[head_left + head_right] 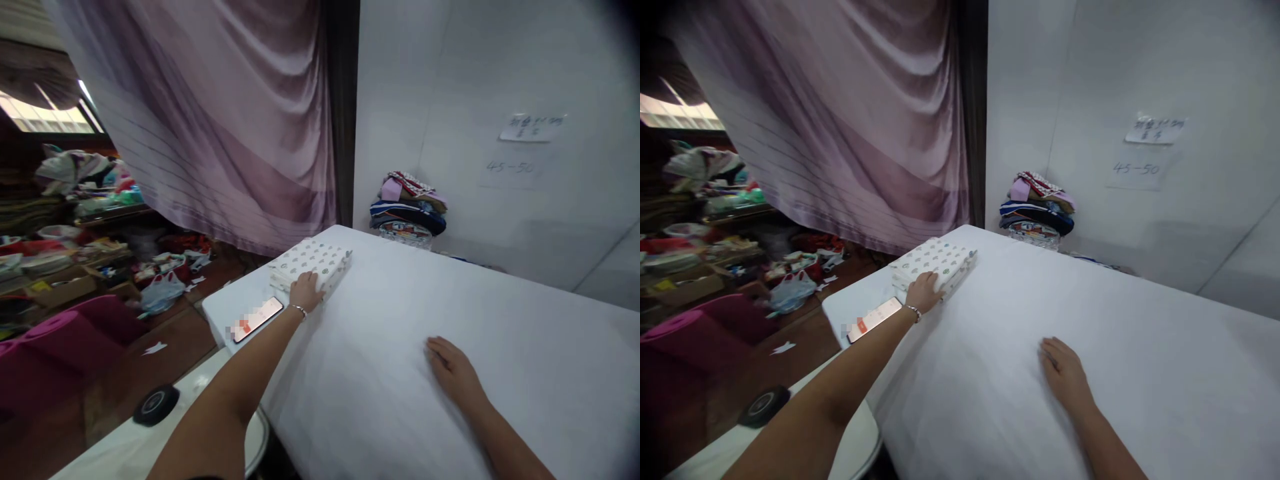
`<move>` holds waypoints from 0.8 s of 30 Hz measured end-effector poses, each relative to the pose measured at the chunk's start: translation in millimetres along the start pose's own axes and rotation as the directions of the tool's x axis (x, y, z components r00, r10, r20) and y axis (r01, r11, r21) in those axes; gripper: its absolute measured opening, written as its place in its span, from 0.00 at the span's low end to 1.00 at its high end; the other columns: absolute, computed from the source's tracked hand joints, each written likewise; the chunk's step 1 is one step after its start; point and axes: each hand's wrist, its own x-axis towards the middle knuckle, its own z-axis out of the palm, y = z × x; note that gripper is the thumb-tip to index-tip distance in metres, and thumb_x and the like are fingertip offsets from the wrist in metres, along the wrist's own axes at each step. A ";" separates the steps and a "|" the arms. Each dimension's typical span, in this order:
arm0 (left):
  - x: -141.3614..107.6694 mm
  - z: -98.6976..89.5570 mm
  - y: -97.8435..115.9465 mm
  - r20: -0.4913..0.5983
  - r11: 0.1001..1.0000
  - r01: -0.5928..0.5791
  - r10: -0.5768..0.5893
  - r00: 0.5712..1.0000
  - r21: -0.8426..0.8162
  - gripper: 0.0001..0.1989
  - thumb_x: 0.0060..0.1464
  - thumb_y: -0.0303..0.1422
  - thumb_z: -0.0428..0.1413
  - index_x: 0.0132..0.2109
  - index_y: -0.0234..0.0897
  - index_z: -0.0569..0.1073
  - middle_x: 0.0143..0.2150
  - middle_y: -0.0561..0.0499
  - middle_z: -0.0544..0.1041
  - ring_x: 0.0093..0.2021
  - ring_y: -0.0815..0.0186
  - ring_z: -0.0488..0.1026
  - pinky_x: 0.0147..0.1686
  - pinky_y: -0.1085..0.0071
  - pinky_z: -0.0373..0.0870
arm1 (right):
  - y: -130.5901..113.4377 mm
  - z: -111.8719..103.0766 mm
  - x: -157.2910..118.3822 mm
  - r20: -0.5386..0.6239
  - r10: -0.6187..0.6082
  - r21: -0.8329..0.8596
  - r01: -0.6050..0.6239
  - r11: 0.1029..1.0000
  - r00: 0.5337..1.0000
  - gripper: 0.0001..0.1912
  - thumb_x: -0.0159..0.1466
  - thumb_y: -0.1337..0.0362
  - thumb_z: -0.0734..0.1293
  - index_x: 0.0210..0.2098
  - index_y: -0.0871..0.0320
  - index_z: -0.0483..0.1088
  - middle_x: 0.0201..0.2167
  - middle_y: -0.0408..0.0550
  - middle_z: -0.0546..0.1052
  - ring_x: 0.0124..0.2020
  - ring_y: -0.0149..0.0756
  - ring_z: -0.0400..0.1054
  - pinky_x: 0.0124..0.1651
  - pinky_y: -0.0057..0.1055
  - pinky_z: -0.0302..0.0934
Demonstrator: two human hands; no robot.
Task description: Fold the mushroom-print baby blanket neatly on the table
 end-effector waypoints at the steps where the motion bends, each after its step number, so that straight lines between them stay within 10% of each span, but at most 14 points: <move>1: 4.0 2.2 0.4 0.019 0.999 0.032 -0.032 0.999 0.006 0.23 0.49 0.41 0.55 0.52 0.41 0.67 0.59 0.41 0.66 0.60 0.48 0.59 0.54 0.54 0.59 | -0.9 -0.1 0.2 0.001 -0.002 -0.004 0.002 1.000 1.000 0.18 0.62 0.54 0.59 0.41 0.55 0.76 0.46 0.51 0.76 0.52 0.46 0.67 0.56 0.49 0.60; 9: 31.5 -13.3 -10.8 0.201 0.982 0.157 -0.175 0.964 0.102 0.14 0.54 0.36 0.48 0.45 0.39 0.72 0.47 0.40 0.75 0.49 0.52 0.71 0.44 0.61 0.66 | -7.2 0.0 3.2 -0.008 0.030 -0.017 -0.031 0.999 1.000 0.17 0.62 0.55 0.59 0.40 0.55 0.76 0.46 0.51 0.76 0.52 0.47 0.67 0.56 0.49 0.60; 15: 75.0 -64.3 16.2 0.030 0.962 0.247 -0.252 0.967 0.116 0.18 0.59 0.36 0.42 0.52 0.34 0.66 0.49 0.36 0.74 0.49 0.53 0.71 0.45 0.61 0.65 | -10.6 -0.1 4.3 -0.026 0.075 0.065 -0.073 0.995 0.997 0.17 0.60 0.54 0.61 0.39 0.54 0.76 0.45 0.50 0.77 0.52 0.48 0.67 0.57 0.52 0.58; 20: 68.5 -109.1 126.6 -0.276 0.971 -0.238 0.221 0.935 -0.029 0.18 0.60 0.38 0.45 0.55 0.39 0.65 0.55 0.44 0.72 0.52 0.58 0.69 0.49 0.66 0.64 | -30.1 -13.1 18.5 -0.024 0.283 0.341 -0.258 0.904 0.959 0.24 0.59 0.51 0.63 0.51 0.53 0.69 0.49 0.52 0.74 0.50 0.46 0.68 0.54 0.48 0.61; 24: 2.4 -115.3 223.3 -0.308 0.682 -0.725 0.672 0.674 -0.097 0.19 0.57 0.40 0.51 0.53 0.38 0.66 0.52 0.46 0.74 0.50 0.61 0.71 0.48 0.66 0.67 | -51.7 -52.7 35.9 -0.078 0.318 0.514 -0.235 0.825 0.945 0.44 0.56 0.51 0.68 0.65 0.48 0.45 0.62 0.53 0.60 0.59 0.46 0.58 0.54 0.47 0.60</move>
